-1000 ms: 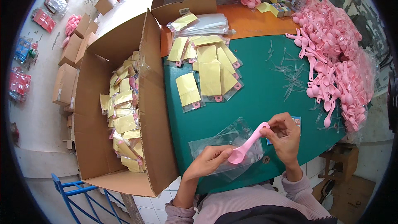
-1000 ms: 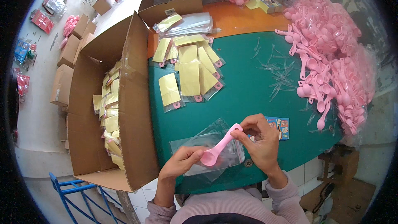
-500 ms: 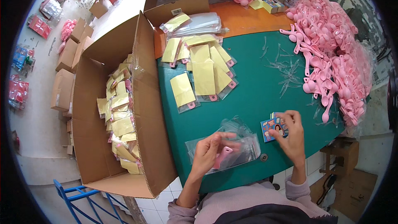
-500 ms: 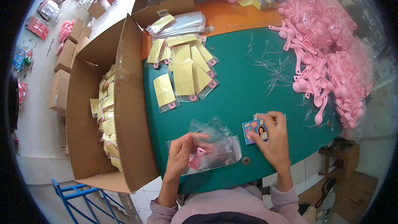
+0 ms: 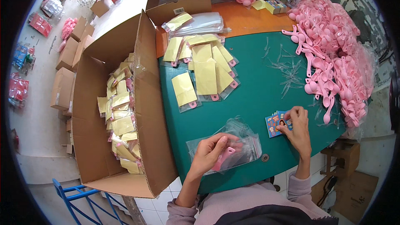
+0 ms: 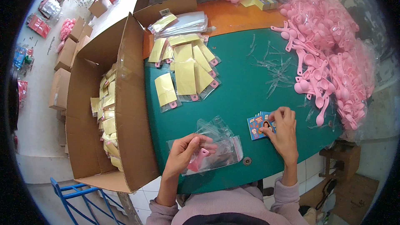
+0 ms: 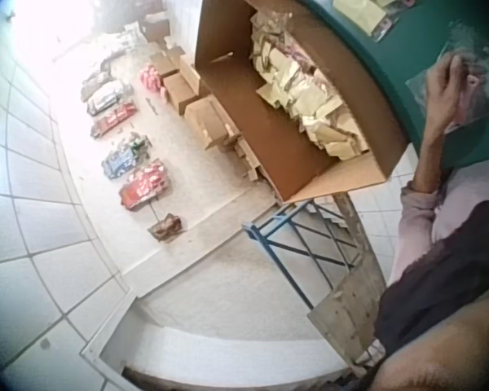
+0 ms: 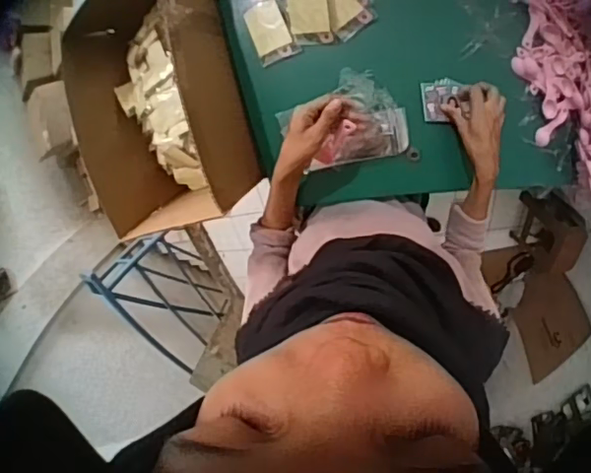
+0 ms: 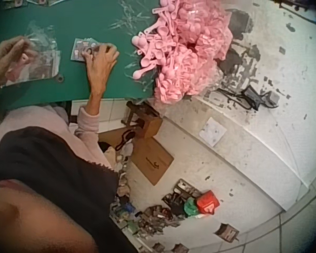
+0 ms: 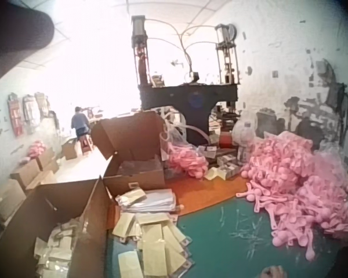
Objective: The person packages items by inserting a plastic spoon, a printed card, and a cardboard backer into clear plastic sleeves by hand.
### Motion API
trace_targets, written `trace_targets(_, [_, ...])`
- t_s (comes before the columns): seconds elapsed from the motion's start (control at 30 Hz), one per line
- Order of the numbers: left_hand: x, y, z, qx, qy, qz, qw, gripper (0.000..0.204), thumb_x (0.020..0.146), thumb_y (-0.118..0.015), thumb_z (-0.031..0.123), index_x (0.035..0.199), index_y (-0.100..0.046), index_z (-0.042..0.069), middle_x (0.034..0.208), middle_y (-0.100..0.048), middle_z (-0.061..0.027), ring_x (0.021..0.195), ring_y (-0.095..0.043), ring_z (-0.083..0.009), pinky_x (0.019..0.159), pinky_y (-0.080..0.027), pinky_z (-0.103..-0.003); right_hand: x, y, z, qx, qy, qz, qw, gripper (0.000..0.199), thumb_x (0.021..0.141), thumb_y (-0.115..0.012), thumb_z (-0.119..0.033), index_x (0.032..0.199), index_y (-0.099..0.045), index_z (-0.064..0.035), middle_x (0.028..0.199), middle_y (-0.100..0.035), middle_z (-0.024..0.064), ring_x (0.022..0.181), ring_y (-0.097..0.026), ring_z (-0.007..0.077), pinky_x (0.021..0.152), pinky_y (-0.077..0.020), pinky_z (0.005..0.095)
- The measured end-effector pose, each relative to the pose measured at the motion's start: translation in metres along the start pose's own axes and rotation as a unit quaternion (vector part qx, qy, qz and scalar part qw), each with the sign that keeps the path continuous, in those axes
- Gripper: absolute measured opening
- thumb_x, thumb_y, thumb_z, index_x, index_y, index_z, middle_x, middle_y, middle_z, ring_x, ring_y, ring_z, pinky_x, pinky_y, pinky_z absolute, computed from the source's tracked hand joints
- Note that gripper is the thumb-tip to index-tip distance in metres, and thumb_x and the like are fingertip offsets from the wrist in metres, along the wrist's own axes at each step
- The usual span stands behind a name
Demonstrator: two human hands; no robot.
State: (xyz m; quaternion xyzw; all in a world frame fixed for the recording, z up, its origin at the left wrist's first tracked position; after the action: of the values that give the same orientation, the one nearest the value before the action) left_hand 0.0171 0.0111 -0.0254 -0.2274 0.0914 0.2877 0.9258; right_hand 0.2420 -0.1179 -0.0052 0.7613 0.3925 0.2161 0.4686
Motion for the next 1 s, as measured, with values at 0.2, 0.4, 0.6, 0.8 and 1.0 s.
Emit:
trace_targets(0.2, [-0.002, 0.001, 0.012, 0.026, -0.006, -0.008, 1.000, 0.033, 0.096, -0.037, 0.019, 0.104, -0.056, -0.007, 0.092, -0.064, -0.0188, 0.084, -0.064, -0.0230, 0.072, -0.052, -0.028, 0.018, 0.004, 0.012, 0.088, -0.029, 0.043, 0.995, 0.035, 0.067, -0.070, -0.011, 0.097, -0.055, -0.0005, 0.092, -0.054, 0.0118, 0.081, -0.054, 0.0246, 0.073, -0.0428, 0.0335])
trace_targets(0.4, [0.003, 0.001, 0.016, 0.043, -0.004, -0.022, 0.999, 0.032, 0.096, -0.038, 0.018, 0.106, -0.056, -0.006, 0.092, -0.064, -0.0160, 0.087, -0.064, -0.0202, 0.073, -0.051, -0.026, 0.018, 0.019, -0.006, 0.253, -0.032, 0.096, 0.962, 0.021, 0.077, -0.061, -0.001, 0.096, -0.054, 0.0009, 0.079, -0.061, 0.0078, 0.070, -0.058, 0.0129, 0.063, -0.0461, 0.0246])
trace_targets(0.6, [0.004, -0.001, 0.012, 0.028, -0.004, -0.057, 0.998, 0.031, 0.096, -0.040, 0.019, 0.105, -0.058, -0.004, 0.087, -0.065, -0.0106, 0.083, -0.062, -0.0145, 0.072, -0.048, -0.024, 0.011, 0.029, -0.075, 0.396, 0.053, -0.009, 0.916, 0.017, 0.077, -0.063, 0.002, 0.093, -0.057, -0.0002, 0.081, -0.061, 0.0056, 0.070, -0.058, 0.0093, 0.057, -0.0477, 0.0228])
trace_targets(0.8, [-0.001, 0.000, 0.024, 0.199, 0.002, -0.045, 0.979, 0.030, 0.094, -0.045, 0.023, 0.099, -0.062, -0.001, 0.073, -0.063, -0.0068, 0.063, -0.052, -0.0096, 0.060, -0.043, -0.024, 0.018, 0.026, -0.095, 0.234, 0.261, -0.114, 0.930, 0.016, 0.073, -0.065, -0.001, 0.087, -0.057, -0.0004, 0.078, -0.058, 0.0100, 0.066, -0.059, 0.0214, 0.058, -0.0467, 0.0282])
trace_targets(1.0, [0.001, -0.005, 0.019, 0.284, 0.010, -0.099, 0.954, 0.031, 0.092, -0.048, 0.025, 0.115, -0.056, 0.007, 0.066, -0.059, -0.0109, 0.056, -0.049, -0.0130, 0.055, -0.043, -0.029, 0.017, 0.006, -0.103, 0.193, 0.278, -0.258, 0.905, 0.018, 0.076, -0.065, -0.012, 0.082, -0.053, -0.0005, 0.074, -0.053, 0.0108, 0.067, -0.056, 0.0250, 0.060, -0.0441, 0.0327])
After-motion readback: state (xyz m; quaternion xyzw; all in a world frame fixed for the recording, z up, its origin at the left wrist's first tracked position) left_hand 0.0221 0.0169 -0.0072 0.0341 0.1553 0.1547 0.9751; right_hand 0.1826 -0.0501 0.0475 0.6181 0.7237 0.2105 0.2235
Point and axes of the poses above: each hand's wrist, its own x-axis towards the middle knuckle, its own y-axis out of the back of the hand, z = x × y, the point moved 3 cm from there along x, towards the middle knuckle
